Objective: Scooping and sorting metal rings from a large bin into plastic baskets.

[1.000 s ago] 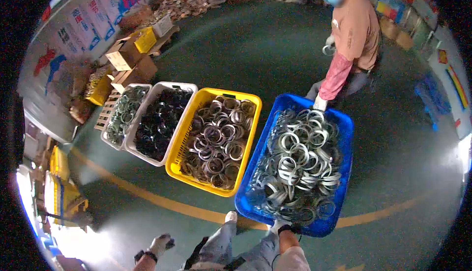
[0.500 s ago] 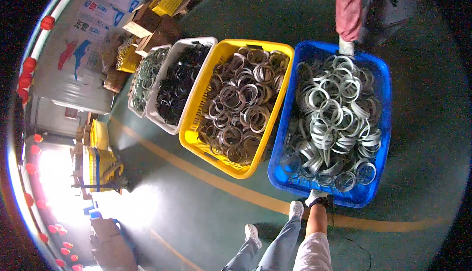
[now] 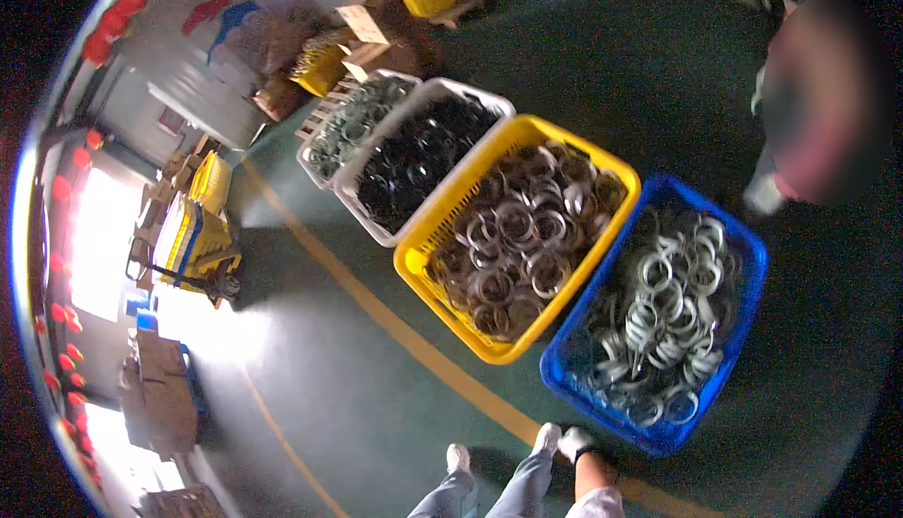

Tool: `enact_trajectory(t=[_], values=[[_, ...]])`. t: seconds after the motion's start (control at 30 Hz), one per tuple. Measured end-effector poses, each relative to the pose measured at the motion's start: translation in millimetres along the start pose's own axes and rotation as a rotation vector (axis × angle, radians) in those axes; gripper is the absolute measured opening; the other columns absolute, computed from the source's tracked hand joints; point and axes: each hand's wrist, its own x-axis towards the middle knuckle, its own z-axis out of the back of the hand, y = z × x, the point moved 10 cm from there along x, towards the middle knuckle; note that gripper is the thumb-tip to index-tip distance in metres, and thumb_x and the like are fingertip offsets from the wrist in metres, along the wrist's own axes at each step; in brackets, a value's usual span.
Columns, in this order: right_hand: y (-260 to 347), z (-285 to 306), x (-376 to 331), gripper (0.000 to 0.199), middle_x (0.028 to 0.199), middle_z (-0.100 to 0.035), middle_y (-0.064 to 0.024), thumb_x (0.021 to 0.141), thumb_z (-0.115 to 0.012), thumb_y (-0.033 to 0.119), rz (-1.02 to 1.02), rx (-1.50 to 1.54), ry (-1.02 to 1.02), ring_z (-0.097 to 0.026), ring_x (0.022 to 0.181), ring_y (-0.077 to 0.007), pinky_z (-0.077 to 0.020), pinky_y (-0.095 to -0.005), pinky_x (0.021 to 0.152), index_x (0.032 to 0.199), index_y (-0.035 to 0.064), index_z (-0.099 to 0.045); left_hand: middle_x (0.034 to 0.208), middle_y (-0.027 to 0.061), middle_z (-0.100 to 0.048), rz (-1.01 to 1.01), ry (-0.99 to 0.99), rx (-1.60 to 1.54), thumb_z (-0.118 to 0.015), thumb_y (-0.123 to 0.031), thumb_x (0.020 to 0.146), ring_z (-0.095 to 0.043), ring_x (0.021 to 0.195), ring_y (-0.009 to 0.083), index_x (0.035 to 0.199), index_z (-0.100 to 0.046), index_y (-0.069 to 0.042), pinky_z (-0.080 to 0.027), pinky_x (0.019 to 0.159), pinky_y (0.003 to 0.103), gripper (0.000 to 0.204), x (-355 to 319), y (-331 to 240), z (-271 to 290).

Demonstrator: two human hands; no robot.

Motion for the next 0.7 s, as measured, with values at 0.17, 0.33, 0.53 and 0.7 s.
enact_trajectory(t=[0.17, 0.33, 0.53, 0.7], values=[[9, -30, -35, 0.05, 0.121, -0.059, -0.0157, 0.084, -0.05, 0.048, 0.035, -0.094, 0.043, -0.053, 0.117, -0.0314, -0.0424, -0.04, 0.096, 0.109, 0.0082, -0.066, 0.093, 0.0108, -0.065, -0.124, -0.03, -0.169, -0.056, -0.016, 0.089, -0.061, 0.077, 0.0216, 0.104, -0.063, -0.001, -0.051, 0.07, 0.034, 0.022, 33, 37, -5], [30, -35, -19, 0.043, 0.109, -0.066, -0.0142, 0.078, -0.058, 0.043, 0.265, -0.331, 0.116, -0.061, 0.105, -0.0266, -0.0468, -0.0389, 0.089, 0.102, 0.0095, -0.069, 0.095, 0.0136, -0.065, -0.222, -0.149, 0.096, -0.054, -0.019, 0.089, -0.062, 0.079, 0.0256, 0.103, -0.064, -0.003, -0.05, 0.073, 0.039, 0.023, 57, 78, 35], [36, 35, 28, 0.026, 0.091, -0.07, -0.0113, 0.079, -0.059, 0.03, 0.524, -0.714, 0.248, -0.067, 0.086, -0.0262, -0.0517, -0.0374, 0.074, 0.091, 0.009, -0.07, 0.087, 0.0128, -0.062, 0.01, -0.065, -0.756, -0.054, -0.018, 0.085, -0.061, 0.075, 0.025, 0.088, -0.058, -0.007, -0.05, 0.066, 0.038, 0.013, 201, 140, 1], [121, 24, 1, 0.046, 0.137, -0.048, -0.0071, 0.099, -0.033, 0.042, 0.383, -0.744, 0.222, -0.043, 0.124, -0.0239, -0.0375, -0.0364, 0.1, 0.13, 0.0157, -0.054, 0.087, 0.0159, -0.063, 0.063, -0.027, -0.949, -0.045, -0.018, 0.091, -0.061, 0.071, 0.0235, 0.091, -0.056, -0.002, -0.046, 0.058, 0.034, 0.02, 247, 150, -42]])
